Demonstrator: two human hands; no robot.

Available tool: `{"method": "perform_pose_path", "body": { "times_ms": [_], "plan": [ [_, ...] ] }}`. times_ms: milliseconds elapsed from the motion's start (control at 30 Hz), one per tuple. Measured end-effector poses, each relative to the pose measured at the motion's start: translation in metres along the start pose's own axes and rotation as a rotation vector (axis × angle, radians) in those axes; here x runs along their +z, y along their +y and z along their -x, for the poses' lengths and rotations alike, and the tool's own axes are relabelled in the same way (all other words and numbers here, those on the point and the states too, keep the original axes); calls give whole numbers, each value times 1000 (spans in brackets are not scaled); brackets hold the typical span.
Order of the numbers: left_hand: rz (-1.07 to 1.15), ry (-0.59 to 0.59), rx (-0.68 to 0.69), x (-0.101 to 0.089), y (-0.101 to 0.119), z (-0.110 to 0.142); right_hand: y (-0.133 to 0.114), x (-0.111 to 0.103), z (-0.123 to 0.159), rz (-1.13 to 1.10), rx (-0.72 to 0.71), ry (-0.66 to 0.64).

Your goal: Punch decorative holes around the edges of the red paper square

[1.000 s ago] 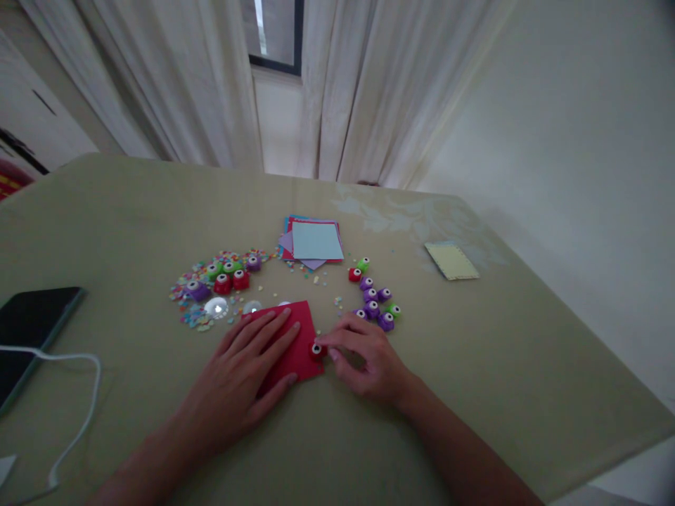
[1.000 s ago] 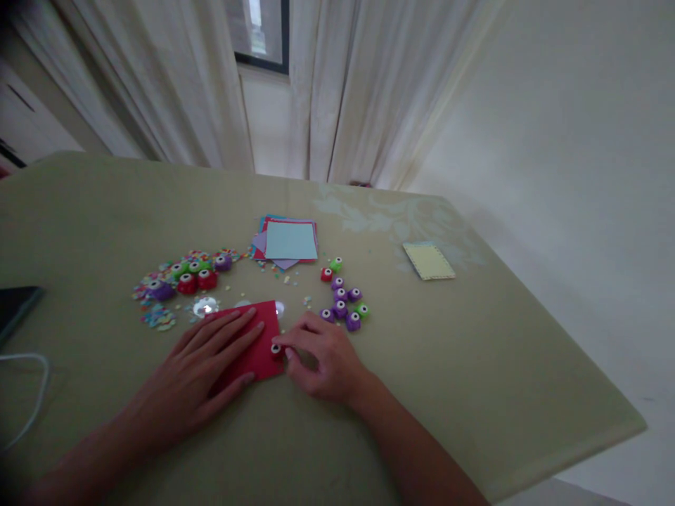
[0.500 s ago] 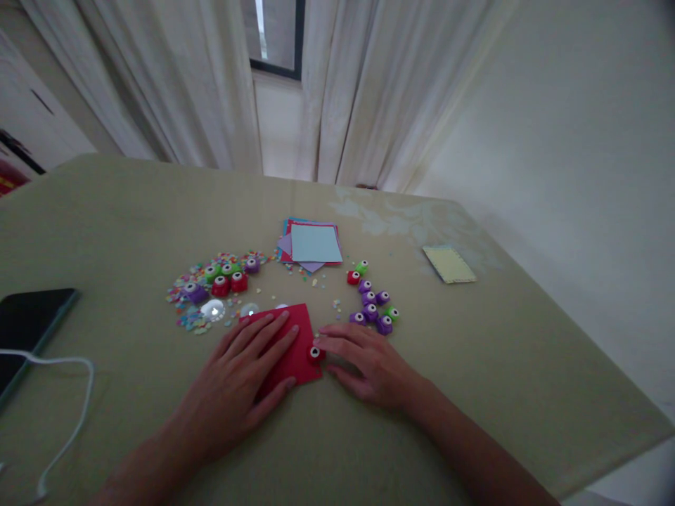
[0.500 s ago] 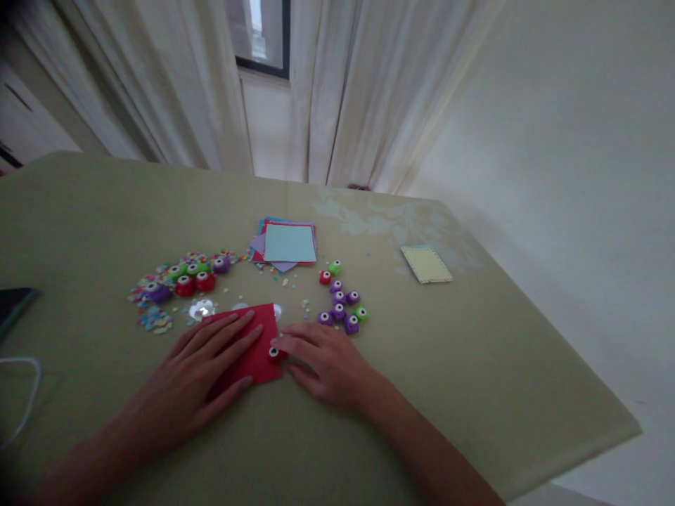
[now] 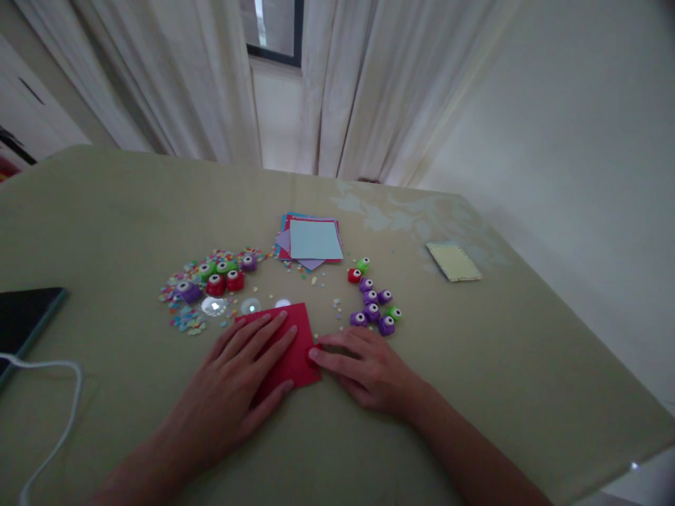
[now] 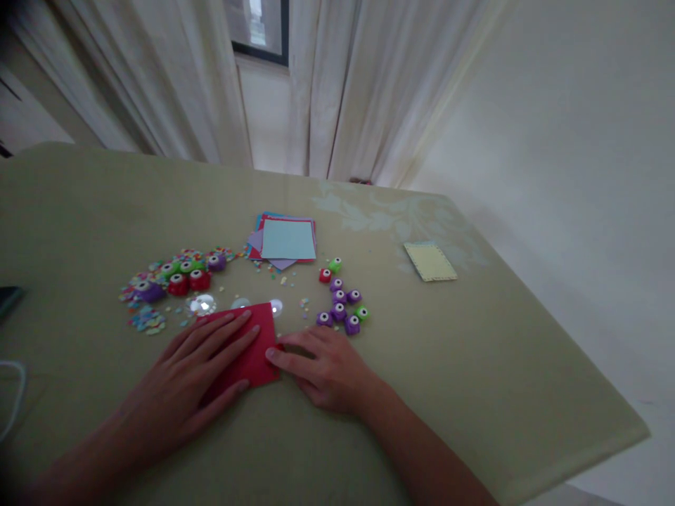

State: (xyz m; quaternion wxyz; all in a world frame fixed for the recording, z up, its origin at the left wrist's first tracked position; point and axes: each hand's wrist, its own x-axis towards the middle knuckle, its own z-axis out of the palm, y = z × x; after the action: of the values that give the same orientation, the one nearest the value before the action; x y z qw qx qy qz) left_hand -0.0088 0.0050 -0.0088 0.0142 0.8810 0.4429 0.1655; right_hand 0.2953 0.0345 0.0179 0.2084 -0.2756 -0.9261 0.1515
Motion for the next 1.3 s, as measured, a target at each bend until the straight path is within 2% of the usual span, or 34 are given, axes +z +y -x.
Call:
{"method": "perform_pose_path", "body": {
  "times_ms": [267,600,1300],
  "plan": [
    [-19,10,12,0,-1,-1,-2,3,-2,47,-37,78],
    [-14,23,8,1,0,0,-2,7,-2,-46,-26,92],
    [-39,4,16,0,1,-1,-1,7,-2,-64,-9,93]
  ]
}}
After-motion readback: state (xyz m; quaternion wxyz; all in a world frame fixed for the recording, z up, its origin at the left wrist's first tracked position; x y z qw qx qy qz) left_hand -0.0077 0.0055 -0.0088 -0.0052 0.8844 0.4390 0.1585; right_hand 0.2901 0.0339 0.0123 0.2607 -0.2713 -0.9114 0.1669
